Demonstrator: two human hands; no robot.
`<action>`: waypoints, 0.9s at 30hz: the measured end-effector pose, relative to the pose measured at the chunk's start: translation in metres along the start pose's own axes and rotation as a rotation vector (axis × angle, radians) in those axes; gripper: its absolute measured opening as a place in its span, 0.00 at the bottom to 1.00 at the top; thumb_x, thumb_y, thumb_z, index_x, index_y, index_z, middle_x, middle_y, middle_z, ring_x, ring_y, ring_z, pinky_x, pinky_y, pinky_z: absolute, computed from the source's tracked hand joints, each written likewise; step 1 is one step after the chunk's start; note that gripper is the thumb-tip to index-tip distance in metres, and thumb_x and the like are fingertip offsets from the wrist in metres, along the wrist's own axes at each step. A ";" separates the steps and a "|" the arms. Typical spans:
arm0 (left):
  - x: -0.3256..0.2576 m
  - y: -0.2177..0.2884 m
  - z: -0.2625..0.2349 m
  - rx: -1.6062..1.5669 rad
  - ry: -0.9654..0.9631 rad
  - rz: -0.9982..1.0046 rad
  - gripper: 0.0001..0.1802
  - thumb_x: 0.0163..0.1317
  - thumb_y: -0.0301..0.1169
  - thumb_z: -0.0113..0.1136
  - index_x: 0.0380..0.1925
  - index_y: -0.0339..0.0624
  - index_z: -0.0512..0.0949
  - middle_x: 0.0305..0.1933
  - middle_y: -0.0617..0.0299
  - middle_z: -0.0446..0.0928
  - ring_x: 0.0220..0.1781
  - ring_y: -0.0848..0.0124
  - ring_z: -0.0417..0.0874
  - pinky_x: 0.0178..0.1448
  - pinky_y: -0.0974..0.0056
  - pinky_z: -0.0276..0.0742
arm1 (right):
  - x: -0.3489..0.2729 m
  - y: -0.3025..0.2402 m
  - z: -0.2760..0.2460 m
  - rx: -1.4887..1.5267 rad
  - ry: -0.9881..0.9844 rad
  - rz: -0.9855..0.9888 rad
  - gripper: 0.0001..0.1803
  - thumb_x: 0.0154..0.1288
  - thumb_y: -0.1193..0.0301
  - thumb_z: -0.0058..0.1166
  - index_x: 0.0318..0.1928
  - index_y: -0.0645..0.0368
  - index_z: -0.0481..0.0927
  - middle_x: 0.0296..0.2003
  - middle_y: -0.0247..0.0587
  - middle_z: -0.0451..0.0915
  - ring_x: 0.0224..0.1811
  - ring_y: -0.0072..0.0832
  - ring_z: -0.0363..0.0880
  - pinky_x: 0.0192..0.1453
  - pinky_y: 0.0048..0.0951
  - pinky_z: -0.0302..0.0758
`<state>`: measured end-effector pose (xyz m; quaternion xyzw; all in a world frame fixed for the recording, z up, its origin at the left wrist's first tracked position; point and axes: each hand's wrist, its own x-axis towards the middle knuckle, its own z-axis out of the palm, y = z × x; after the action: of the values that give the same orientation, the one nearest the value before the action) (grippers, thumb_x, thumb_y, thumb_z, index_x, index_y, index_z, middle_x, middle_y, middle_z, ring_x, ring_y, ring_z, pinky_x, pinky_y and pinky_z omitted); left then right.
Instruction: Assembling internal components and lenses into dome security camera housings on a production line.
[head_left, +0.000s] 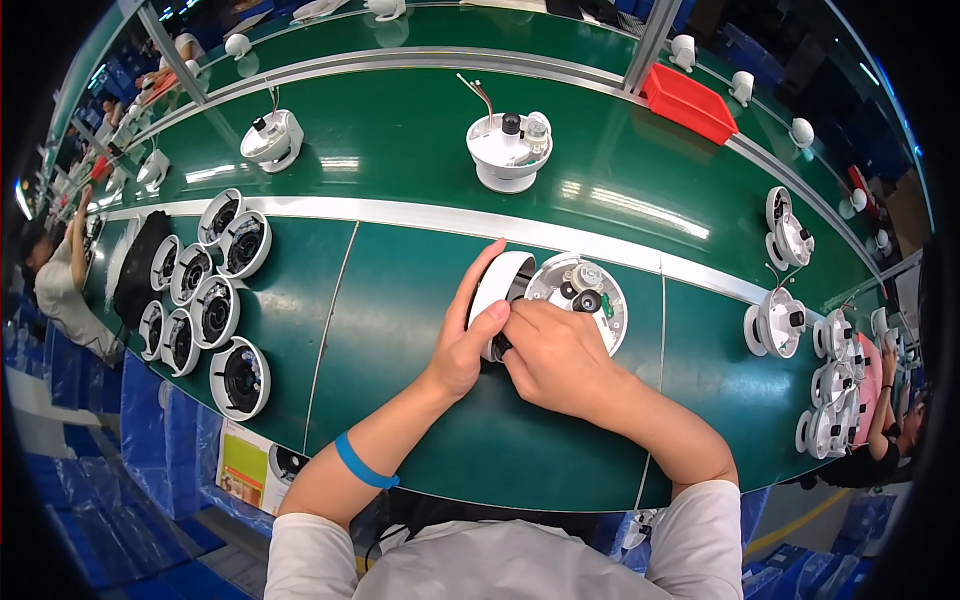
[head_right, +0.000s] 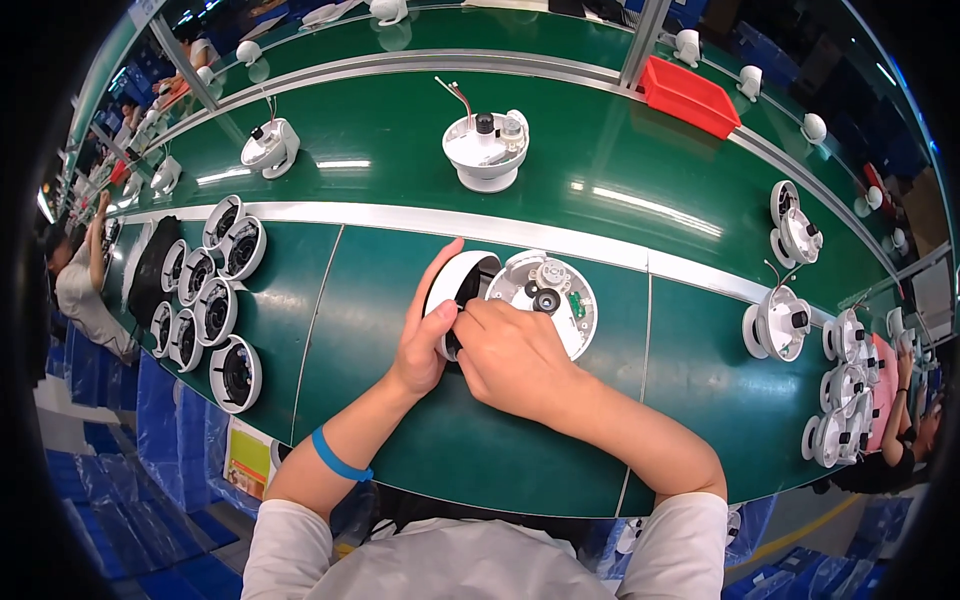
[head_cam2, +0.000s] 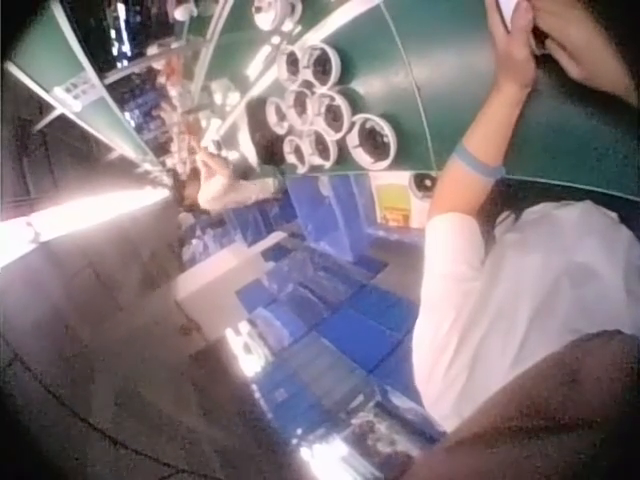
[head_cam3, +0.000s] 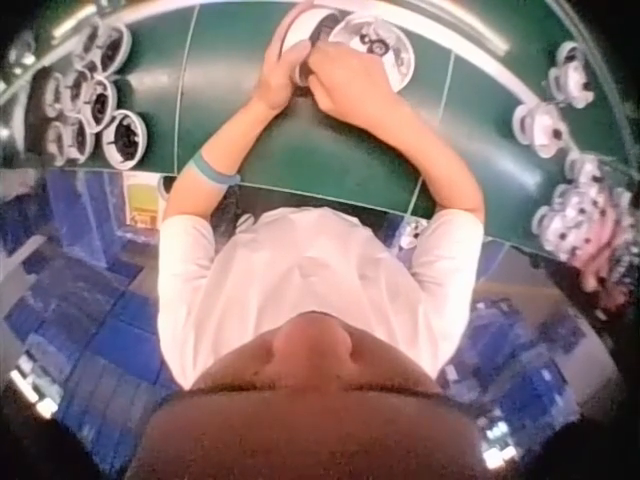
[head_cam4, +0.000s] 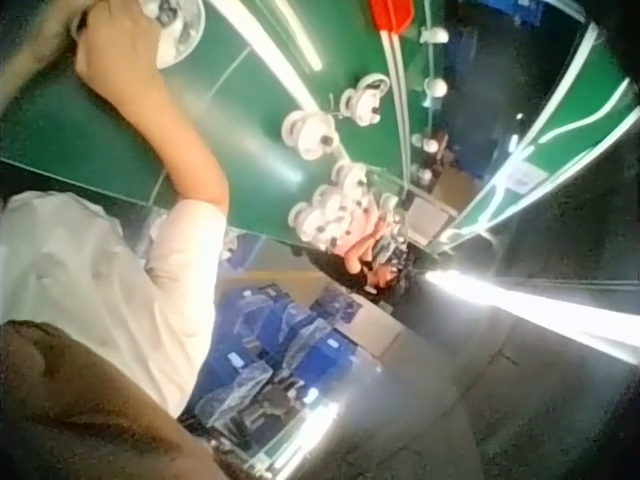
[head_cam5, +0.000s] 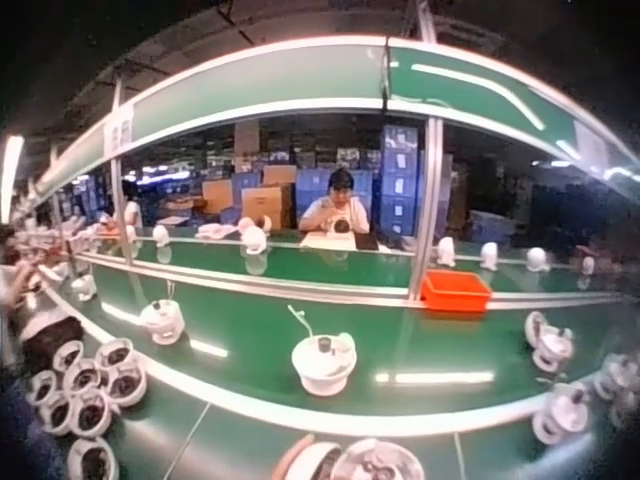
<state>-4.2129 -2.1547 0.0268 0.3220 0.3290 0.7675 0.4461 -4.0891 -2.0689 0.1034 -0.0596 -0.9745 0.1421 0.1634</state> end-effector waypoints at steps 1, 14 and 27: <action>0.000 -0.005 0.004 -0.001 0.001 -0.002 0.38 0.74 0.38 0.53 0.80 0.38 0.56 0.71 0.49 0.71 0.71 0.63 0.72 0.77 0.60 0.63 | -0.003 0.003 -0.001 -0.004 -0.001 0.000 0.06 0.52 0.77 0.61 0.32 0.62 0.77 0.31 0.43 0.76 0.34 0.38 0.82 0.30 0.40 0.79; -0.020 0.067 0.010 -0.063 0.321 0.011 0.31 0.78 0.44 0.51 0.76 0.43 0.63 0.61 0.56 0.77 0.59 0.71 0.79 0.66 0.65 0.74 | 0.007 -0.080 -0.081 -0.216 0.118 0.321 0.19 0.58 0.73 0.64 0.52 0.60 0.82 0.47 0.42 0.83 0.33 0.41 0.88 0.38 0.34 0.83; -0.187 0.287 -0.042 0.431 0.285 -0.056 0.26 0.76 0.35 0.62 0.68 0.36 0.73 0.73 0.52 0.71 0.72 0.61 0.76 0.75 0.59 0.70 | 0.179 -0.204 -0.085 1.145 0.079 0.497 0.20 0.70 0.80 0.51 0.61 0.68 0.77 0.54 0.46 0.82 0.54 0.30 0.87 0.58 0.26 0.83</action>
<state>-4.3079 -2.4425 0.1922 0.2890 0.5533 0.7046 0.3374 -4.2428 -2.2123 0.2944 -0.1925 -0.6941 0.6732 0.1674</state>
